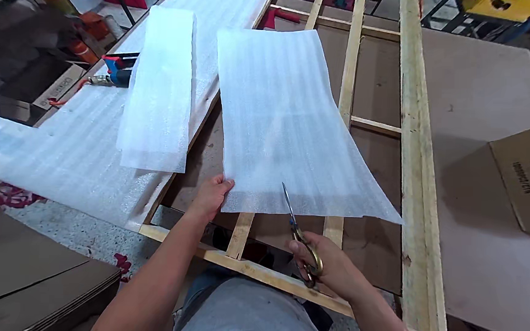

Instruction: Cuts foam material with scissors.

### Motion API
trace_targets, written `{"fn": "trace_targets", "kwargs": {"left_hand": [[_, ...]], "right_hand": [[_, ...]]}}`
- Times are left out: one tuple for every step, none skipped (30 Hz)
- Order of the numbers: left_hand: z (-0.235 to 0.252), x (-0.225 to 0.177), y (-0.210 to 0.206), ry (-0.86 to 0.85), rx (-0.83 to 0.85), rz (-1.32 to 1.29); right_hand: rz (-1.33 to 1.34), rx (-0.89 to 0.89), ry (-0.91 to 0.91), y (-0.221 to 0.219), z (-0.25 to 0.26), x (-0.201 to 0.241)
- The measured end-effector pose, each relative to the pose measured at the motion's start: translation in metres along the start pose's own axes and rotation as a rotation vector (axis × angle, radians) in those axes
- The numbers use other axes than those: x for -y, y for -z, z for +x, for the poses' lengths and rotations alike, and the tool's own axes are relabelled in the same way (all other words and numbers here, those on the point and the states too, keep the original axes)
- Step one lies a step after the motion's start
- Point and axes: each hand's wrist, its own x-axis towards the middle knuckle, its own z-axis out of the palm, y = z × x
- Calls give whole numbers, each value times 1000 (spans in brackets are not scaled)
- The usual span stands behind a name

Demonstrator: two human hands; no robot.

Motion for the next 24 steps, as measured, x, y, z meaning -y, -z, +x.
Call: {"fn": "trace_targets", "kwargs": {"left_hand": [[1, 0, 1, -3, 2, 3], [1, 0, 1, -3, 5, 8], [1, -1, 2, -1, 11, 8], [1, -2, 3, 4, 21, 2], [0, -3, 4, 9, 31, -10], [-2, -4, 5, 9, 44, -18], [-4, -6, 6, 4, 58, -19], [-6, -8, 8, -4, 74, -14], [-8, -9, 10, -8, 86, -7], [-10, -10, 12, -15, 91, -3], [-12, -12, 14, -19, 91, -5], [-12, -13, 16, -21, 88, -9], [-12, -13, 19, -23, 85, -13], [-12, -13, 21, -26, 80, -9], [-12, -14, 23, -30, 80, 12], [-12, -14, 26, -35, 83, 43], [-12, -14, 29, -41, 89, 74], [-12, -14, 33, -51, 99, 101], [-10, -14, 37, -58, 113, 116], [-8, -14, 41, -58, 124, 123], [-5, -15, 45, -50, 132, 131], [-3, -16, 48, -40, 125, 153], [-3, -17, 50, -35, 94, 209], [-4, -19, 51, -45, 36, 313]], "right_hand": [[-12, -55, 0, -4, -2, 0], [-18, -75, -7, -7, -3, 0], [-20, -67, -20, -8, -4, 1], [-20, -38, -31, -7, -3, 4], [-20, 6, -35, -4, 0, 7], [-17, 54, -31, -1, 3, 10], [-15, 98, -25, 1, 7, 14], [-19, 128, -19, 3, 11, 18], [-28, 134, -9, 2, 14, 22], [-31, 108, 5, 0, 16, 24], [-23, 54, 17, -4, 16, 26], [-13, 2, 30, -8, 15, 26], [-9, -25, 30, -12, 13, 27], [-10, -24, 21, -14, 12, 29], [-12, 2, 8, -15, 11, 32], [-16, 47, -8, -14, 13, 37], [-29, 96, -25, -13, 16, 42], [-45, 130, -39, -13, 20, 47], [-59, 138, -51, -13, 25, 52], [-69, 125, -58, -14, 30, 56], [-70, 86, -57, -18, 33, 60], [-64, 23, -43, -24, 36, 62], [-59, -35, -30, -31, 37, 62], [-53, -72, -23, -38, 37, 61]]}}
